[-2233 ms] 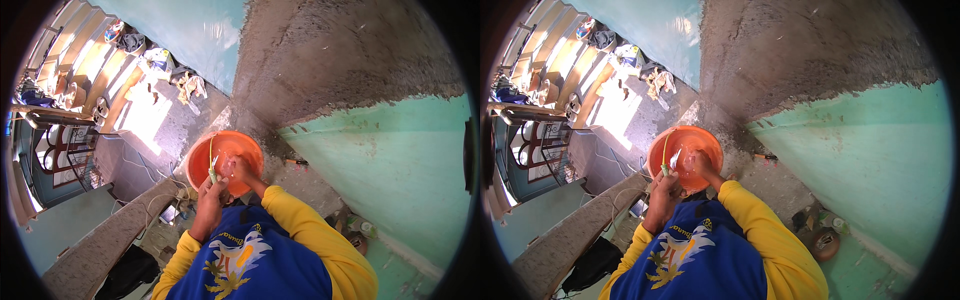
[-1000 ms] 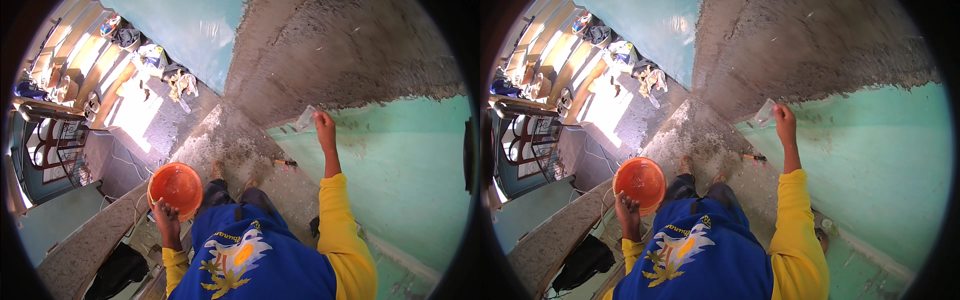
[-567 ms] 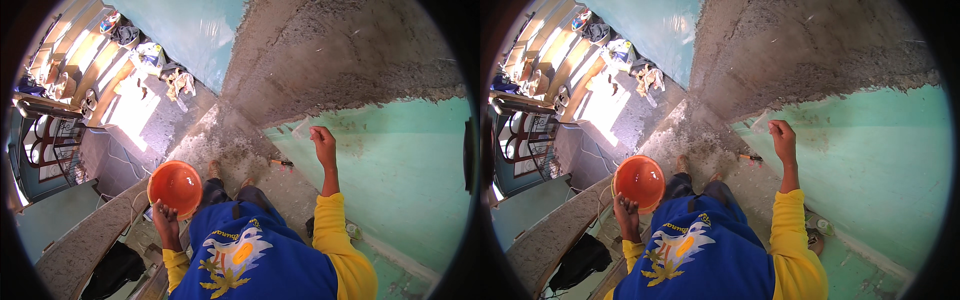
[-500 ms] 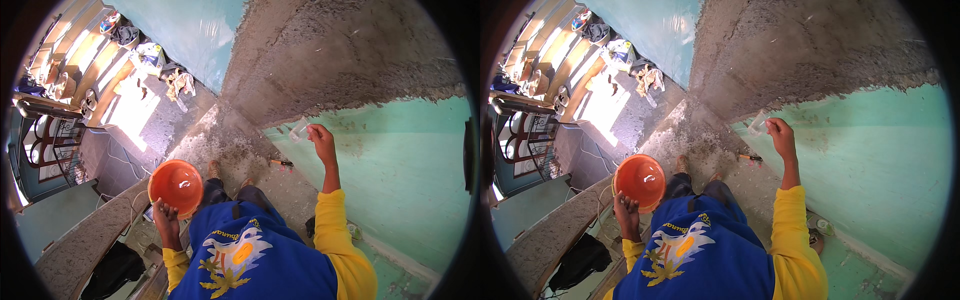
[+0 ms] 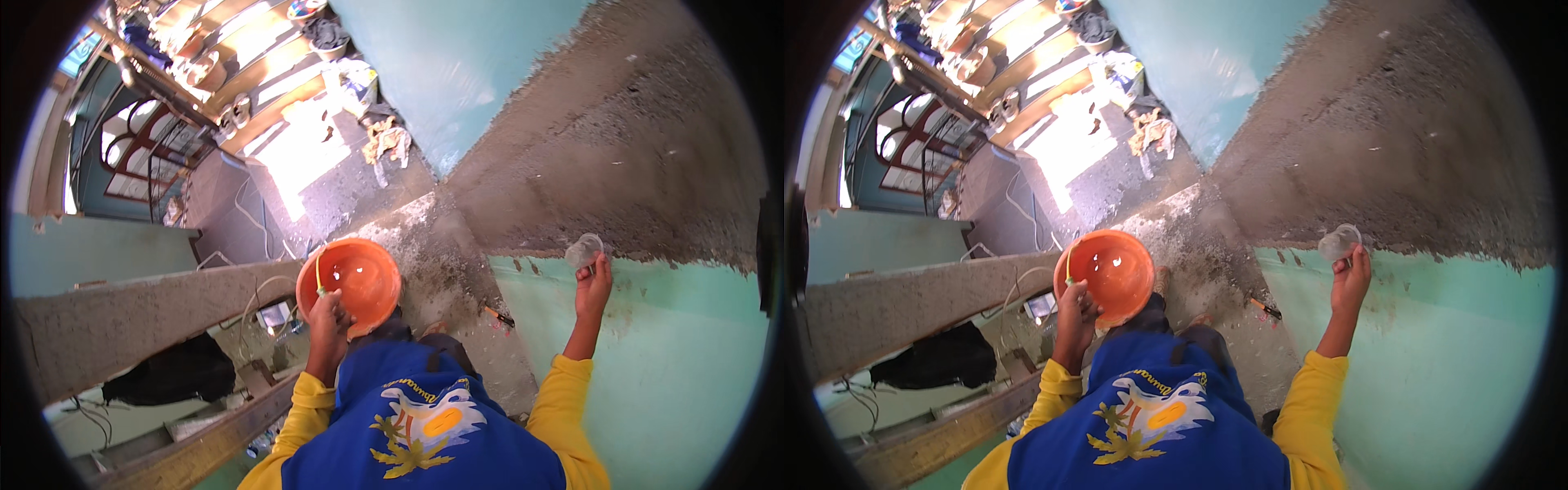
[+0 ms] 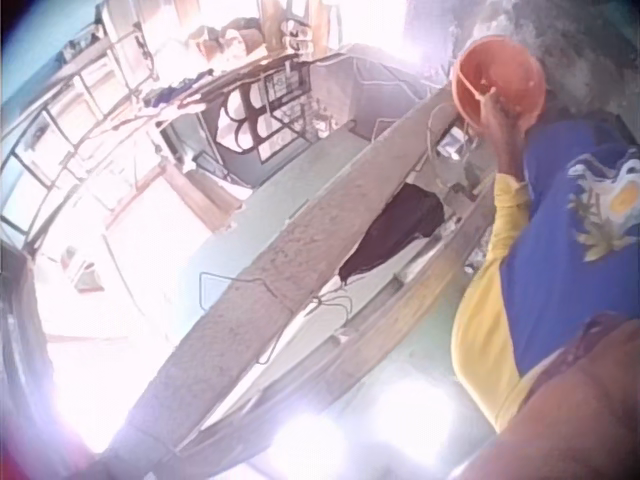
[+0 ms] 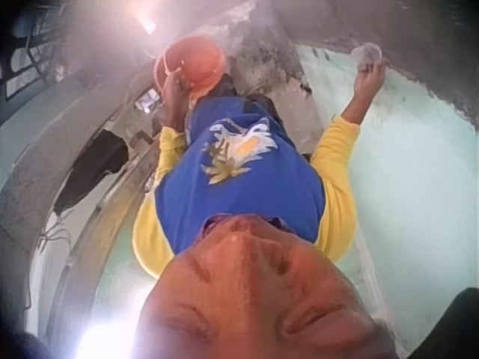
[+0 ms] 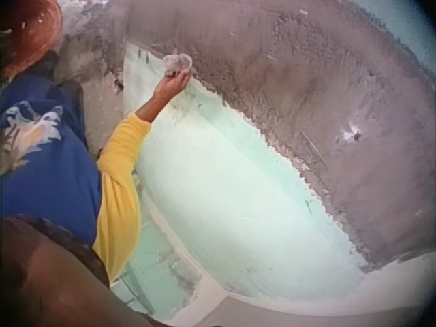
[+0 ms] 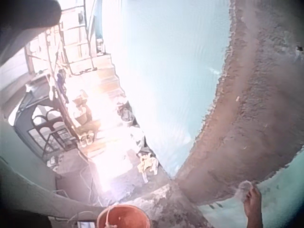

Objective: The person pours water from a plastic cup onto a vertical strip of wet plaster on a wall, then smooths the surface with a trowel. The person repeatedly scoops water from an orange bucket and applies it to the plaster, then smooths the area. Later, the person transfers water between buckets and pours water from a bottle into a bucket.

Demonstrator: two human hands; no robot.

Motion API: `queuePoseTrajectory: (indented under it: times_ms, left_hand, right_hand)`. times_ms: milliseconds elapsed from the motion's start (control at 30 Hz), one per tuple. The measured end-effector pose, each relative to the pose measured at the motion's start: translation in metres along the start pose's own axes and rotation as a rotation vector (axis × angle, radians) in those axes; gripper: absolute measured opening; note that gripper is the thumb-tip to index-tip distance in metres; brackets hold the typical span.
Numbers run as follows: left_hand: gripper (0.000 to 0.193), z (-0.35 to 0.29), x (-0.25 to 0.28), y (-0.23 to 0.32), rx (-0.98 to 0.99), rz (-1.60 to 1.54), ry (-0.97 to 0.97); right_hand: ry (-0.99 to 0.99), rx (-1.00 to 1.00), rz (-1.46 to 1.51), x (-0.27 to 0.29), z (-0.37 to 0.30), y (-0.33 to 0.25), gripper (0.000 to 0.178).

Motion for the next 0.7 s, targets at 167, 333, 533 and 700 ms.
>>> queuePoseTrajectory:
  times_ms: [167, 333, 533, 700]
  left_hand:
    - [0.02, -0.015, -0.012, -0.011, -0.041, -0.036, -0.052]
    - [0.021, -0.035, -0.022, -0.031, -0.065, 0.002, -0.067]
    - [0.021, -0.078, -0.022, -0.061, -0.12, -0.059, -0.049]
    - [0.015, -0.135, -0.013, -0.109, -0.251, -0.138, 0.09]
  right_hand:
    - [-0.221, -0.049, -0.217, -0.055, -0.048, 0.08, 0.012]
    - [-0.774, -0.13, -0.531, -0.157, -0.155, 0.16, 0.013]
    - [-1.215, 0.312, -0.666, -0.18, -0.218, 0.134, 0.029]
    - [-1.199, 0.347, -0.805, -0.105, -0.179, 0.127, 0.025]
Point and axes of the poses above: each hand's wrist, its own z-axis towards the middle knuckle, its own x-axis out of the back of the hand, y = z × x, the point moved 4 cm from there along z, towards the middle knuckle, and after that the axes turned 3 degrees about -z, right-handed, at the moved point
